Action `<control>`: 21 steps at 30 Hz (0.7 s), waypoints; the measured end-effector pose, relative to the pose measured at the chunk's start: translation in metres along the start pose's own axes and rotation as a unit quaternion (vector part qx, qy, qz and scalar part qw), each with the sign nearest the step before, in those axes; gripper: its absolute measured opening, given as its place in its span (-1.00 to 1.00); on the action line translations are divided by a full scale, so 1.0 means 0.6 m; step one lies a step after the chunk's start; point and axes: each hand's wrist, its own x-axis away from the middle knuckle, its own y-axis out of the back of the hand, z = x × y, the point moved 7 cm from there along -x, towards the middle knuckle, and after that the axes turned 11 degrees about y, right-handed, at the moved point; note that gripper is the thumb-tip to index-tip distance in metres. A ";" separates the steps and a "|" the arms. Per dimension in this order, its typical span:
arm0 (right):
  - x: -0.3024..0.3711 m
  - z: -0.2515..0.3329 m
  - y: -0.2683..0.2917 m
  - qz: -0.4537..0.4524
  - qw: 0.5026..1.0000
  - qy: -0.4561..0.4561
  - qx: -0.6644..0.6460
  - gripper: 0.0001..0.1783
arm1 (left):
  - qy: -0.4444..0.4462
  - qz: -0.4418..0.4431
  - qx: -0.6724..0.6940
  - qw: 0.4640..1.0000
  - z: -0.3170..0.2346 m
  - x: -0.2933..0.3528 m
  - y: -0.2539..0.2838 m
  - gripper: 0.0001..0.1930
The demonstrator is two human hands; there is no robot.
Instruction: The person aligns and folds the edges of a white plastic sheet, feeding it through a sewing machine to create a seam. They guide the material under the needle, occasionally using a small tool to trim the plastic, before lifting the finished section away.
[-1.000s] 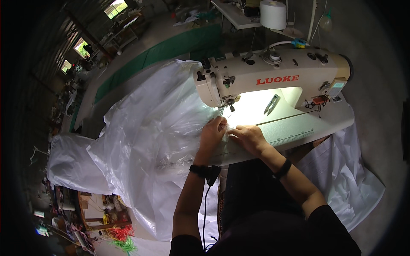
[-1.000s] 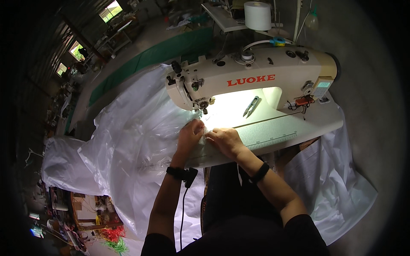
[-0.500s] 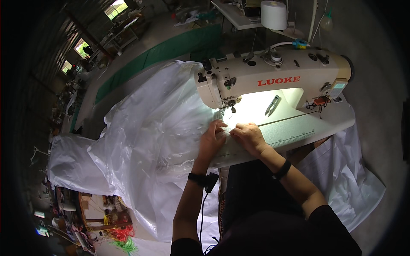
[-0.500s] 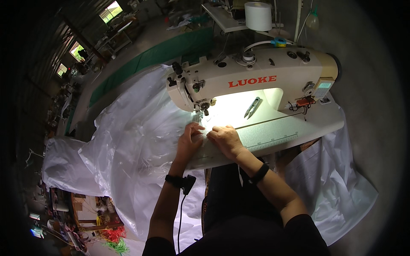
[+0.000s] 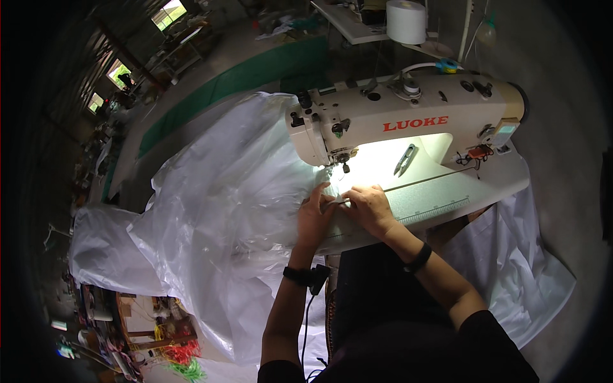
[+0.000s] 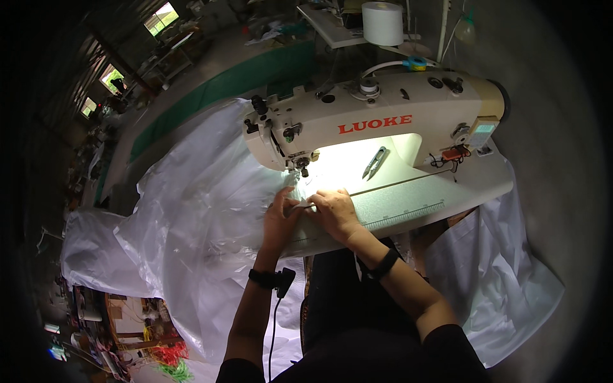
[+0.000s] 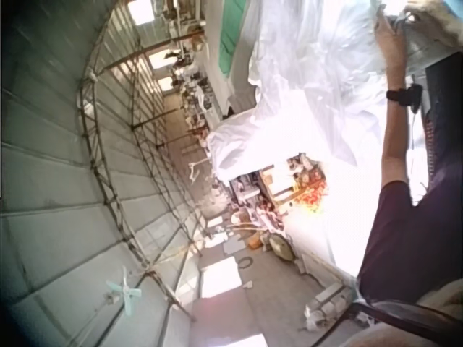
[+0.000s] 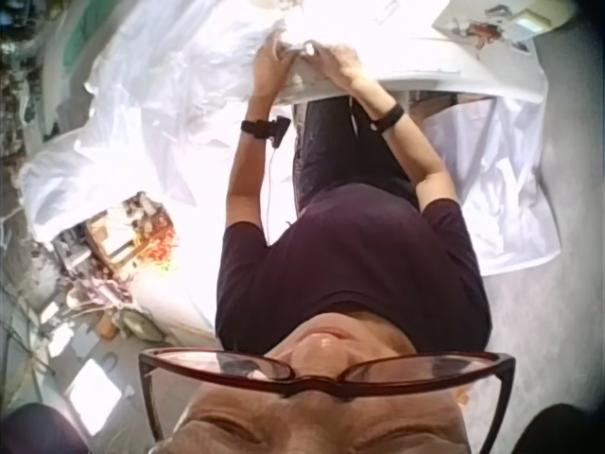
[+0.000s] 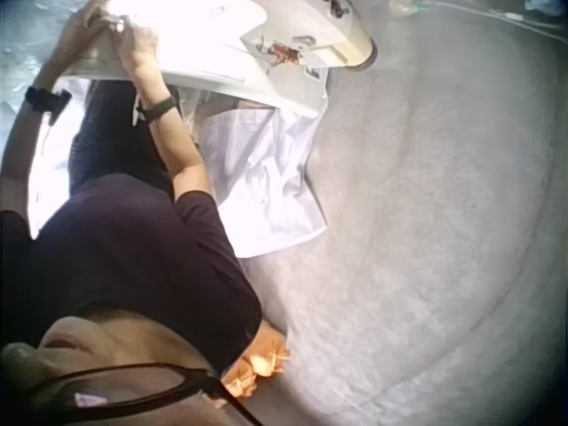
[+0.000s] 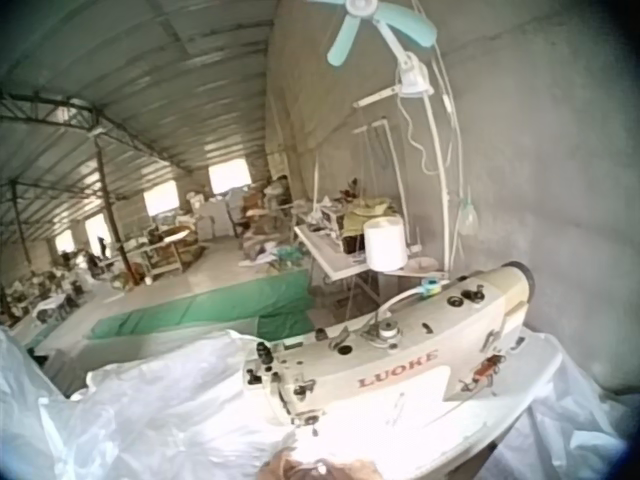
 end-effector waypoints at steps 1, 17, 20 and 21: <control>-0.001 0.003 0.003 -0.028 0.999 0.014 -0.006 -0.87 | -0.024 -0.015 0.000 1.000 -0.005 0.001 0.004 -0.48; -0.001 -0.012 -0.007 0.020 0.994 -0.069 -0.077 -0.84 | -0.024 -0.008 -0.010 1.000 -0.001 -0.001 0.006 -0.56; -0.008 -0.006 -0.008 -0.016 0.999 -0.019 -0.042 -0.84 | -0.035 -0.006 -0.042 0.998 -0.002 -0.008 0.004 -0.59; -0.009 -0.007 -0.010 -0.022 0.999 -0.021 -0.026 -0.84 | -0.042 -0.003 -0.039 0.998 -0.002 -0.010 0.003 -0.59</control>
